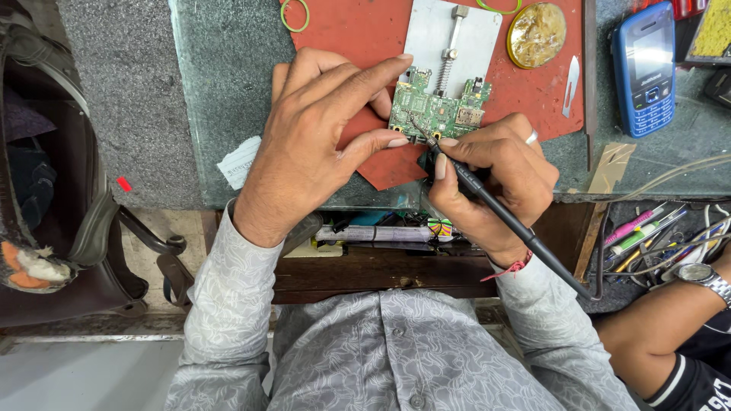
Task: The person solders a green circuit board clamped on a work mat, holding the board steady with one hand while applying a soldering iron to its contacts. They reposition and turn the board several times to solder different edges and components.
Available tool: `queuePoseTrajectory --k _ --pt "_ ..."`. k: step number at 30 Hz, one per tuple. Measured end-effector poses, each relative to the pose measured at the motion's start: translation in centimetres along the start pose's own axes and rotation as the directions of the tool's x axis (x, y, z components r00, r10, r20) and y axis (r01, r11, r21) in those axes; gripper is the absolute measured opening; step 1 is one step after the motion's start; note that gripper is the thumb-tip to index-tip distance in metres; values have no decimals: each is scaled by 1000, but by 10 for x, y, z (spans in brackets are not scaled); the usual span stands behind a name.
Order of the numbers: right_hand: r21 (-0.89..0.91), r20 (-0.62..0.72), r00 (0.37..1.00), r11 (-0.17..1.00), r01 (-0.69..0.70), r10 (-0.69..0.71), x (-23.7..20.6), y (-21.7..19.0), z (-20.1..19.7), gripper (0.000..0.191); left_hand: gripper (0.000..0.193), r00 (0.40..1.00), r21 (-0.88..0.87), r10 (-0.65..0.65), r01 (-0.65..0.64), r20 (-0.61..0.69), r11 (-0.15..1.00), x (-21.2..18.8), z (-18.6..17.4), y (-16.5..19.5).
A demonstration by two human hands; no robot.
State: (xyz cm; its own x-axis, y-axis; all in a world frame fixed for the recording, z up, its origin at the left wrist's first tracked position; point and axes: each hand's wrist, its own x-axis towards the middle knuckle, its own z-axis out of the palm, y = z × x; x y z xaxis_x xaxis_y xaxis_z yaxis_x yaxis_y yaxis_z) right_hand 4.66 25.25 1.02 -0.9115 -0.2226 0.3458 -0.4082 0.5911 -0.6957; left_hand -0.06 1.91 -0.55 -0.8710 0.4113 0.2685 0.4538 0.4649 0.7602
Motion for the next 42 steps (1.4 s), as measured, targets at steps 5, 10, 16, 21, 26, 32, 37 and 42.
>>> queuePoseTrajectory --k 5,10,16,21,26,32,37,42 --pt "-2 2 1000 1000 -12 12 -1 -1 0 18 67 1000 -4 -1 1 0 1000 0 0 0" --pt "7 2 1000 1000 -5 5 -1 0 0 18 67 1000 6 5 -5 -4 1000 0 0 -1" --pt "3 0 1000 1000 -14 14 -1 0 0 19 66 1000 5 7 -7 -10 1000 0 1 0" --pt "-1 -8 1000 1000 0 0 -1 0 1 19 66 1000 5 2 -2 -8 1000 0 1 0" --pt "-3 -9 1000 1000 6 -6 0 0 0 19 66 1000 8 -1 1 -7 1000 0 0 0" --pt "4 -10 1000 1000 7 -7 0 0 1 18 66 1000 3 -1 1 -4 1000 0 0 0" --pt "1 -8 1000 1000 9 -9 0 1 0 18 66 1000 13 1 -1 -4 1000 0 0 0" --pt "3 -4 1000 1000 -8 8 0 1 0 18 66 1000 4 4 -4 -7 1000 0 0 0"
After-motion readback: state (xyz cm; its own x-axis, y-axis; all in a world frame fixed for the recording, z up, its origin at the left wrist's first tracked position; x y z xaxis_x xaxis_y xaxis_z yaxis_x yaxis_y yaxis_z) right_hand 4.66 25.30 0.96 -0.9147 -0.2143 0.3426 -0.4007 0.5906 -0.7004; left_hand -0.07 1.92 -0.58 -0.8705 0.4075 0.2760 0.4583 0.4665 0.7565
